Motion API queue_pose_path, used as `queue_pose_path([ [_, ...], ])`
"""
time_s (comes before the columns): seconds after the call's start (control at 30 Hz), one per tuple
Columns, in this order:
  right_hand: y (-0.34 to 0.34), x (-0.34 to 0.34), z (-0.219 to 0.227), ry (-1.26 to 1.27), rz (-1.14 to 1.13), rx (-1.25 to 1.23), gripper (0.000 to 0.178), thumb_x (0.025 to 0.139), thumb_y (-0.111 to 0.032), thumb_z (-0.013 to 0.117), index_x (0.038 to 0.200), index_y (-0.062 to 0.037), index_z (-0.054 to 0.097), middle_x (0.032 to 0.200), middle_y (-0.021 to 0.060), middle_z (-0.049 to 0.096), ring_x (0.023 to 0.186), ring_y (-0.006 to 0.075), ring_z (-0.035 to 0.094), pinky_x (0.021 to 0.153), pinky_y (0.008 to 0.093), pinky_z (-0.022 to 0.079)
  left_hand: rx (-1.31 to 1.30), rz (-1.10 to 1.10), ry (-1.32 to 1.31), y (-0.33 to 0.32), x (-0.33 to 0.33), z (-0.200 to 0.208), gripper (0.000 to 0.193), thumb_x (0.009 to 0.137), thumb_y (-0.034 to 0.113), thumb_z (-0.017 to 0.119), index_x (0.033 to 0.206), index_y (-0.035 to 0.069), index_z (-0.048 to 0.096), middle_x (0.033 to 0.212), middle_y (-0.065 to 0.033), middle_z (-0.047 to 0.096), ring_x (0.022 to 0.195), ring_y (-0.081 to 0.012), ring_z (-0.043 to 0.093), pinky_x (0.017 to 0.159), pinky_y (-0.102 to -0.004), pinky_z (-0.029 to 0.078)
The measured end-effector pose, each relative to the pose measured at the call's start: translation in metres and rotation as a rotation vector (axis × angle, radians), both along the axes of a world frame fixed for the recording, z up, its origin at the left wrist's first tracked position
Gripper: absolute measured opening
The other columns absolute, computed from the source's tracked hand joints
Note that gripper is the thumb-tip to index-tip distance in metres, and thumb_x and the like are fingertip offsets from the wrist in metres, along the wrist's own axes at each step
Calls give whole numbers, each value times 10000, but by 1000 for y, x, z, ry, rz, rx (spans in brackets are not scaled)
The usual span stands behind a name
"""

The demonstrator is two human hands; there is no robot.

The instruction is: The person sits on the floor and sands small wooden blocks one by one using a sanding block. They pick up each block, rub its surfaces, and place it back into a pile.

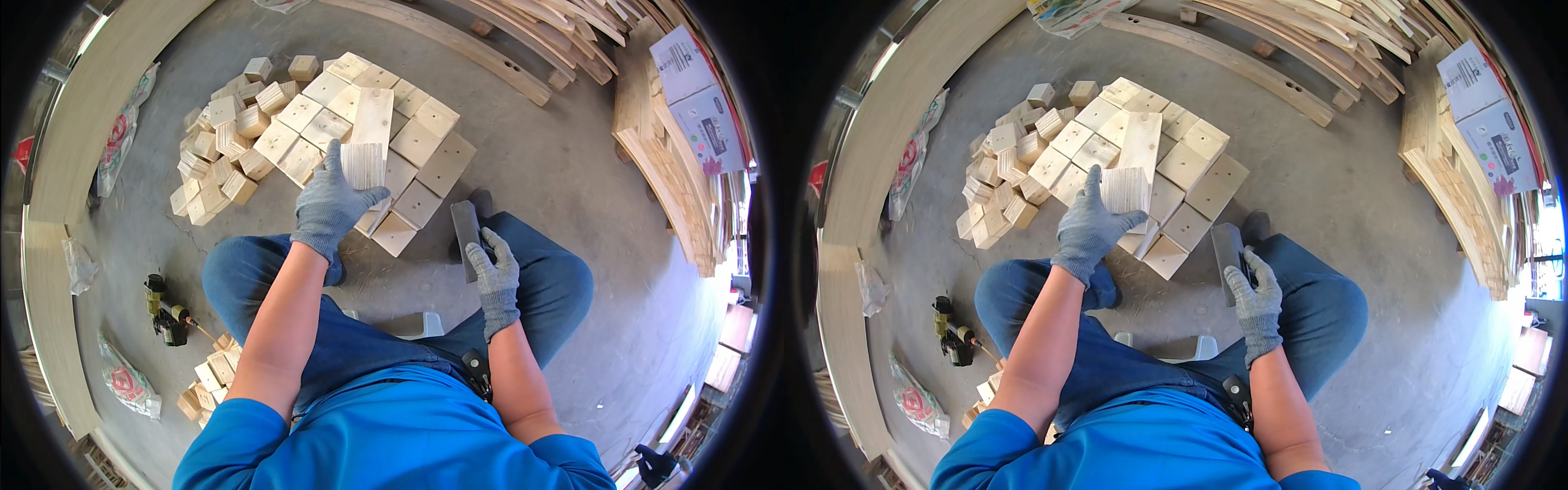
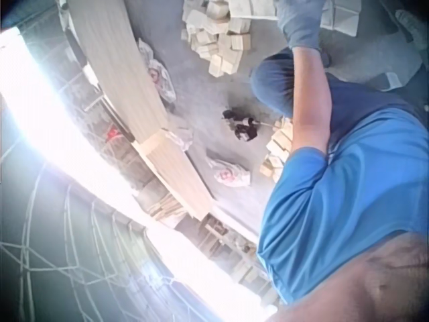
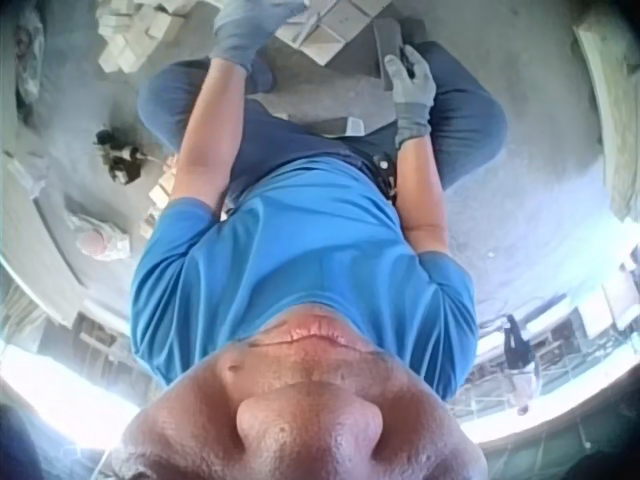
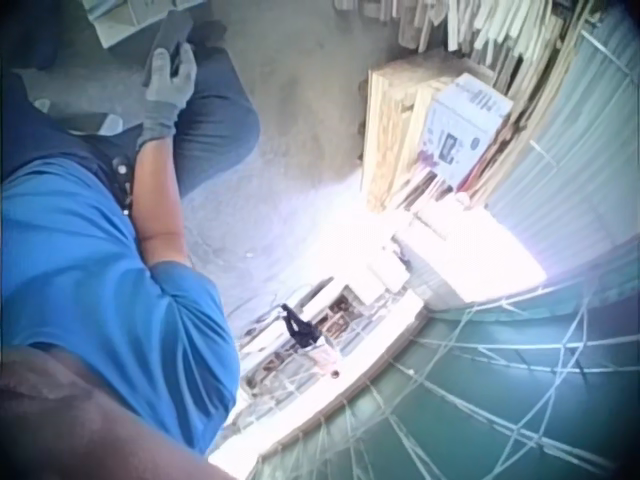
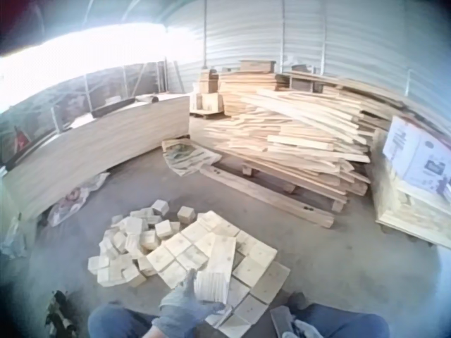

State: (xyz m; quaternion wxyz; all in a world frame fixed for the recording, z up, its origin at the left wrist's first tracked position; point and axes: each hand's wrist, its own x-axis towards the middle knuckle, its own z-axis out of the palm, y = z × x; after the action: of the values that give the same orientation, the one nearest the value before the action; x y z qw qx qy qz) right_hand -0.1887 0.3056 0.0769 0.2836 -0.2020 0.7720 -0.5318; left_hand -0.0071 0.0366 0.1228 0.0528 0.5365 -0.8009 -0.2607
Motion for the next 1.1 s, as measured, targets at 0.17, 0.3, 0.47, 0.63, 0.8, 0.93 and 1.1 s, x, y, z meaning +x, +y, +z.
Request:
queue_pose_path([
  [0.17,-6,2,-7,12,37,25,533,974,-153,846,1427,49,650,1414,181,702,1274,227,671,1118,359,522,6,-65,57,-20,40,-15,1327,642,461,999,1691,39,306,1545,-303,534,1409,-454,585,1152,-488,508],
  [0.3,-17,10,5,-2,86,24,520,980,-153,840,1419,52,652,1400,179,705,1252,224,675,1110,361,524,101,-123,250,-42,42,-61,1292,644,306,956,1709,42,273,1625,-272,485,1508,-420,491,1246,-419,429],
  [0.47,-16,14,8,31,86,8,523,982,-140,833,1430,55,646,1395,176,705,1241,217,675,1107,360,528,153,-210,354,-51,37,-82,1349,624,276,960,1730,62,217,1665,-254,453,1553,-399,441,1282,-400,388],
  [0.63,-18,20,11,-2,106,36,528,982,-108,822,1451,51,637,1416,167,699,1247,206,672,1104,355,536,166,-254,429,-65,32,-78,1339,605,255,967,1718,60,248,1657,-246,456,1542,-406,447,1291,-396,386],
  [0.8,-15,20,8,3,103,21,538,980,-100,822,1465,37,635,1423,158,699,1247,201,674,1097,352,542,175,-233,524,-61,24,-79,1234,608,263,958,1668,77,354,1592,-241,511,1496,-405,495,1264,-410,416],
  [0.93,-17,21,9,30,116,34,544,980,-104,824,1470,33,632,1429,157,696,1254,204,673,1100,353,540,98,-155,548,-50,21,-86,1189,604,329,982,1607,38,413,1559,-241,524,1460,-398,524,1247,-427,432],
  [1.1,-20,21,5,39,137,30,549,984,-121,826,1470,38,626,1436,168,692,1262,213,672,1103,353,539,47,-70,563,-40,21,-102,1262,589,321,1029,1632,44,375,1552,-204,515,1457,-351,523,1248,-415,431],
])
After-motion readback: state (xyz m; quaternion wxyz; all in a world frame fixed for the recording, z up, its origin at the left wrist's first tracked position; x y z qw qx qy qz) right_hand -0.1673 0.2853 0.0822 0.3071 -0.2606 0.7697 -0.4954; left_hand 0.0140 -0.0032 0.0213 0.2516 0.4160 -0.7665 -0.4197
